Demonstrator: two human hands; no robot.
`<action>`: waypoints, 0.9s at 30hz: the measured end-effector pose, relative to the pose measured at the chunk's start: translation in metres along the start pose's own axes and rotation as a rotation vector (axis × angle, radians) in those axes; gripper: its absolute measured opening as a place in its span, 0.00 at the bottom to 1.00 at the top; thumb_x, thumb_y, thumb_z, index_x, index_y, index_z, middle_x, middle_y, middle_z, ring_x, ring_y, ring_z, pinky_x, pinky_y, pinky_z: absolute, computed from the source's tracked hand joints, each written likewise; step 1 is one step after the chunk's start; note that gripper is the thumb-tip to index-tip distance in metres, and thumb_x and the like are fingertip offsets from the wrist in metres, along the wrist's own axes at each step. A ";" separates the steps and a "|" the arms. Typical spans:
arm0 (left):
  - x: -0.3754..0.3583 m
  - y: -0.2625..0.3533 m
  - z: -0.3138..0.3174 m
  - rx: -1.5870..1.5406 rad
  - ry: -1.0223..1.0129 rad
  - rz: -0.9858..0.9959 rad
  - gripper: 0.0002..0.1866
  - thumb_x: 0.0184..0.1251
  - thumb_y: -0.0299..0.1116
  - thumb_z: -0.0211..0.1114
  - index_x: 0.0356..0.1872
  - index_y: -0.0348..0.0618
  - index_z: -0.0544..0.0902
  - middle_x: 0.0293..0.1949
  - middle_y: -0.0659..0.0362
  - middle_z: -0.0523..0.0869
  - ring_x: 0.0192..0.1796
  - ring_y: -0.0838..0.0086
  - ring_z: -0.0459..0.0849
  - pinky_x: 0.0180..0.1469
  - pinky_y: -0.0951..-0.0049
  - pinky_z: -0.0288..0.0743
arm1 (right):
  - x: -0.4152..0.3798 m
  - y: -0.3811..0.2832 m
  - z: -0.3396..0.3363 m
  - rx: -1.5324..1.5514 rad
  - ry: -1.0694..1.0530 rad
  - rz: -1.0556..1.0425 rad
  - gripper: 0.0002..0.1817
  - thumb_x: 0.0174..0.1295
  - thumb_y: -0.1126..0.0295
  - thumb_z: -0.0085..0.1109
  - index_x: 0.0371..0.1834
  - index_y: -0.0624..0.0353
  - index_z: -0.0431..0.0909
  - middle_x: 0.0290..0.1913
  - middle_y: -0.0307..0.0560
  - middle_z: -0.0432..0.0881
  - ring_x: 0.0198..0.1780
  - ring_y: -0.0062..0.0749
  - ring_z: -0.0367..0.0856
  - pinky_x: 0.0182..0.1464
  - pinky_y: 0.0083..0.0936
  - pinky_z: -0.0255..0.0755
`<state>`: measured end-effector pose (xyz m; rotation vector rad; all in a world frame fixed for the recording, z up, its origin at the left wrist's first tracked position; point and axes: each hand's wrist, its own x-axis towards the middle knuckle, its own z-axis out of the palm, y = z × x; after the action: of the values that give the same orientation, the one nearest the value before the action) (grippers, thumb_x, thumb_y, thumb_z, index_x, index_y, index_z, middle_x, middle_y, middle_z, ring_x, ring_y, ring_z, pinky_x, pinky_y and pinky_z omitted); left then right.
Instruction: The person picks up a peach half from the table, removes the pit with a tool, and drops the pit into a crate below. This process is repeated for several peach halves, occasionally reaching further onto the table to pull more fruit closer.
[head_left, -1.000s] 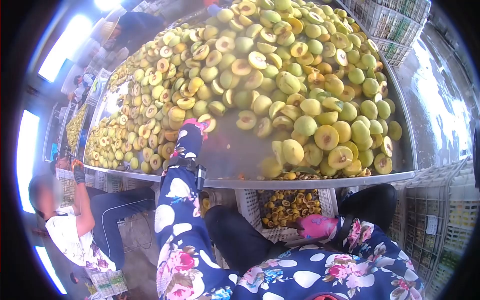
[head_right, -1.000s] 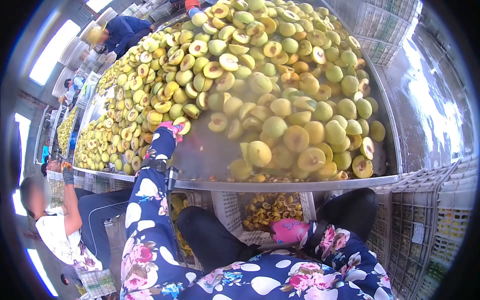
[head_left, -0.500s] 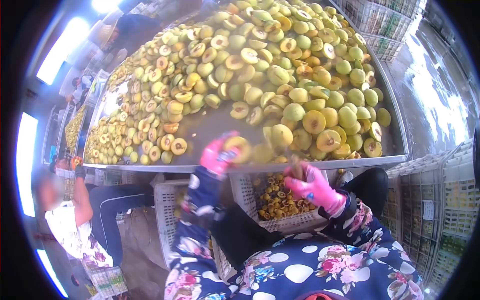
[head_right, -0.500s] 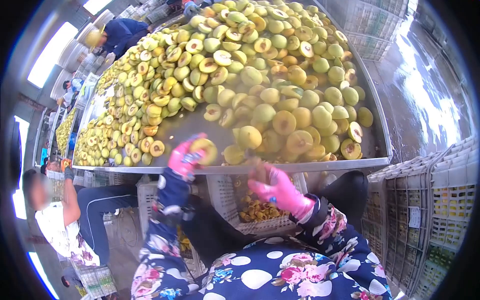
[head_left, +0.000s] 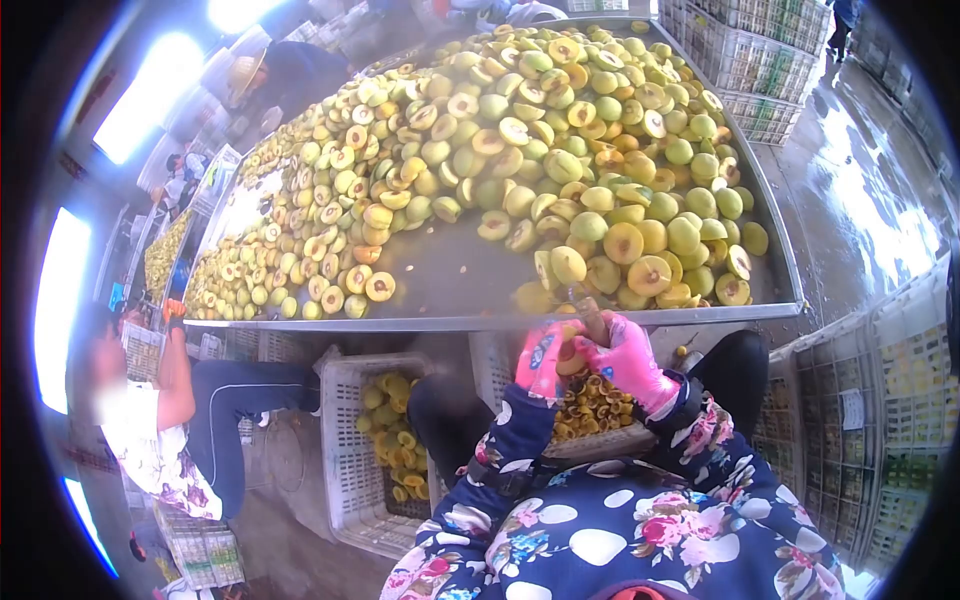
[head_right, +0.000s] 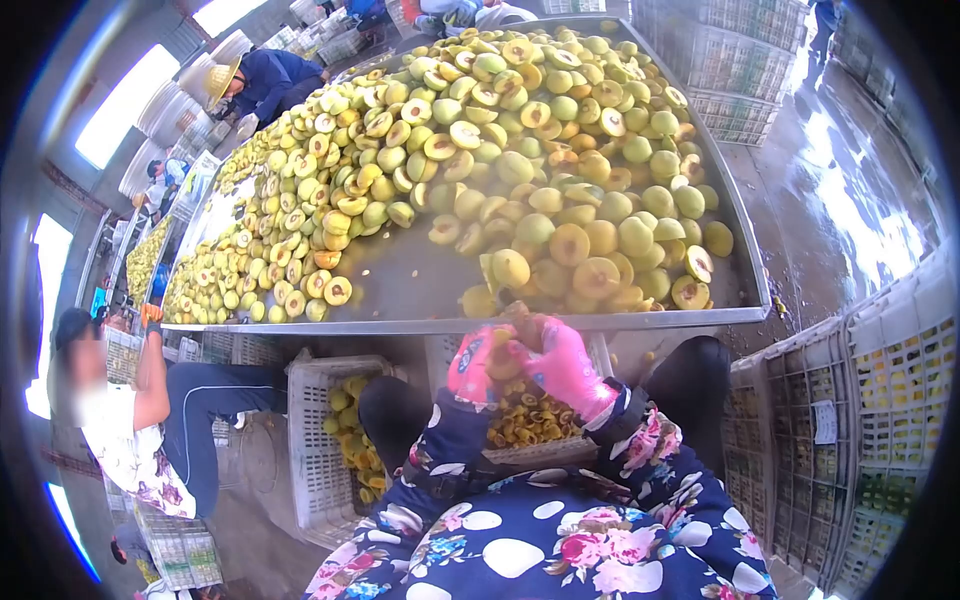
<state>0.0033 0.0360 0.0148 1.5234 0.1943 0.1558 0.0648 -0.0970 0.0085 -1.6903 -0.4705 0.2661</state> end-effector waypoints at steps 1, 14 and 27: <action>-0.003 0.006 0.002 0.008 0.001 -0.004 0.13 0.69 0.31 0.52 0.51 0.39 0.73 0.47 0.52 0.79 0.51 0.70 0.78 0.52 0.73 0.73 | -0.002 -0.005 0.000 -0.066 0.017 -0.048 0.14 0.56 0.72 0.62 0.43 0.64 0.74 0.31 0.36 0.79 0.29 0.15 0.74 0.33 0.15 0.70; -0.009 -0.044 0.001 -0.386 0.192 -0.176 0.16 0.62 0.25 0.59 0.51 0.34 0.73 0.44 0.53 0.80 0.46 0.72 0.79 0.48 0.75 0.74 | -0.016 -0.025 -0.007 0.058 -0.212 0.078 0.10 0.51 0.71 0.63 0.36 0.62 0.78 0.30 0.46 0.79 0.32 0.23 0.73 0.36 0.24 0.69; -0.018 0.029 -0.012 -0.739 0.094 -0.261 0.21 0.72 0.40 0.43 0.54 0.33 0.70 0.47 0.48 0.78 0.45 0.67 0.79 0.46 0.71 0.75 | -0.059 -0.062 -0.014 -0.216 -0.344 0.092 0.17 0.59 0.63 0.56 0.42 0.64 0.66 0.30 0.61 0.77 0.34 0.58 0.77 0.34 0.41 0.68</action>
<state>-0.0163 0.0450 0.0435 0.7471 0.3622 0.0764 0.0087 -0.1288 0.0668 -1.8876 -0.6969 0.5973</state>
